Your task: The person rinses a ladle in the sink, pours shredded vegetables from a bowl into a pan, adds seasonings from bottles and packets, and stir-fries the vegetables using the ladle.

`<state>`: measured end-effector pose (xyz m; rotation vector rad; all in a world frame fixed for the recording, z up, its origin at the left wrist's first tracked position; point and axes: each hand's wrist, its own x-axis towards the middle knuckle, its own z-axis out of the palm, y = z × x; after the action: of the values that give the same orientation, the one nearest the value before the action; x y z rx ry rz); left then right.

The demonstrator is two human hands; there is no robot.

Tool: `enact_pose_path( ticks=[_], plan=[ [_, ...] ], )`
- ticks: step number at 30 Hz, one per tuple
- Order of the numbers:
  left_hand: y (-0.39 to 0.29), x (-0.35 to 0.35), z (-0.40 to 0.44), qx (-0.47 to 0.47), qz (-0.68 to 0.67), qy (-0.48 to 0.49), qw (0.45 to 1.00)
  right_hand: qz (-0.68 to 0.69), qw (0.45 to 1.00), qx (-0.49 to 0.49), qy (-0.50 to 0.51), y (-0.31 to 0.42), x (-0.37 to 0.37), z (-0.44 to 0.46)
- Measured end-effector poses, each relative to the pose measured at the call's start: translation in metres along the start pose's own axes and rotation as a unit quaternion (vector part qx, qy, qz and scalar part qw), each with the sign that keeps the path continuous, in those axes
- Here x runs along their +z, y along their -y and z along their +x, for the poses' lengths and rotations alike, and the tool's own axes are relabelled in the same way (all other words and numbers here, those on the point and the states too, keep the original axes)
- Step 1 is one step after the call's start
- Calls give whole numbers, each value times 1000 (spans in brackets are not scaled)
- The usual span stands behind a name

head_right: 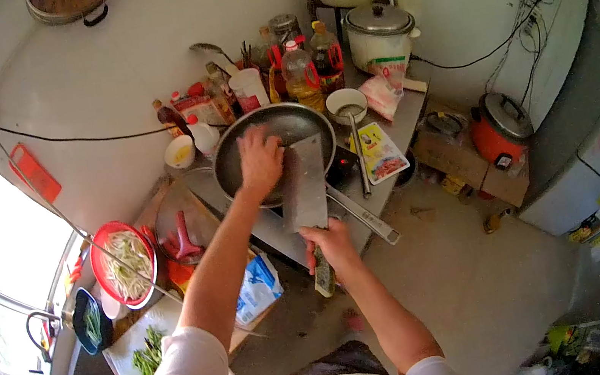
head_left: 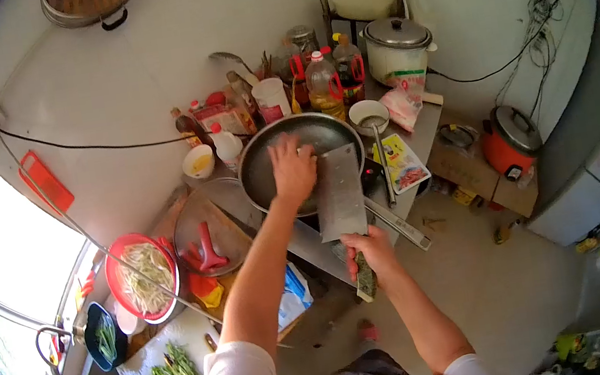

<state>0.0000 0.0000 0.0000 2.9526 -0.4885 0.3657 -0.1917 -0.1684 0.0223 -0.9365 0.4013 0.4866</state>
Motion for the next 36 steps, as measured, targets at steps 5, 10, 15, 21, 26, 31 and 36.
enact_pose_path(
  ticks=[5,10,15,21,26,31,36],
  plan=[
    [-16,-97,100,-24,-175,-443,879,-98,968,-226,-56,118,-62,22],
    [17,-182,-19,-122,-797,-387,447,-20,955,-289,-67,111,-78,-59],
    [77,-161,-170,-82,-886,-305,340,12,925,-366,-101,60,-100,-117],
    [119,-123,-358,-124,-896,-353,240,17,944,-318,-82,-14,-134,-174],
    [156,-121,-502,-207,-868,-399,212,-5,958,-269,-101,-59,-126,-214],
    [139,-148,-599,-295,-789,-419,340,-40,969,-244,-18,-92,-101,-239],
    [99,-162,-678,-555,-517,-327,563,-124,978,-155,58,-126,-63,-255]
  ],
)
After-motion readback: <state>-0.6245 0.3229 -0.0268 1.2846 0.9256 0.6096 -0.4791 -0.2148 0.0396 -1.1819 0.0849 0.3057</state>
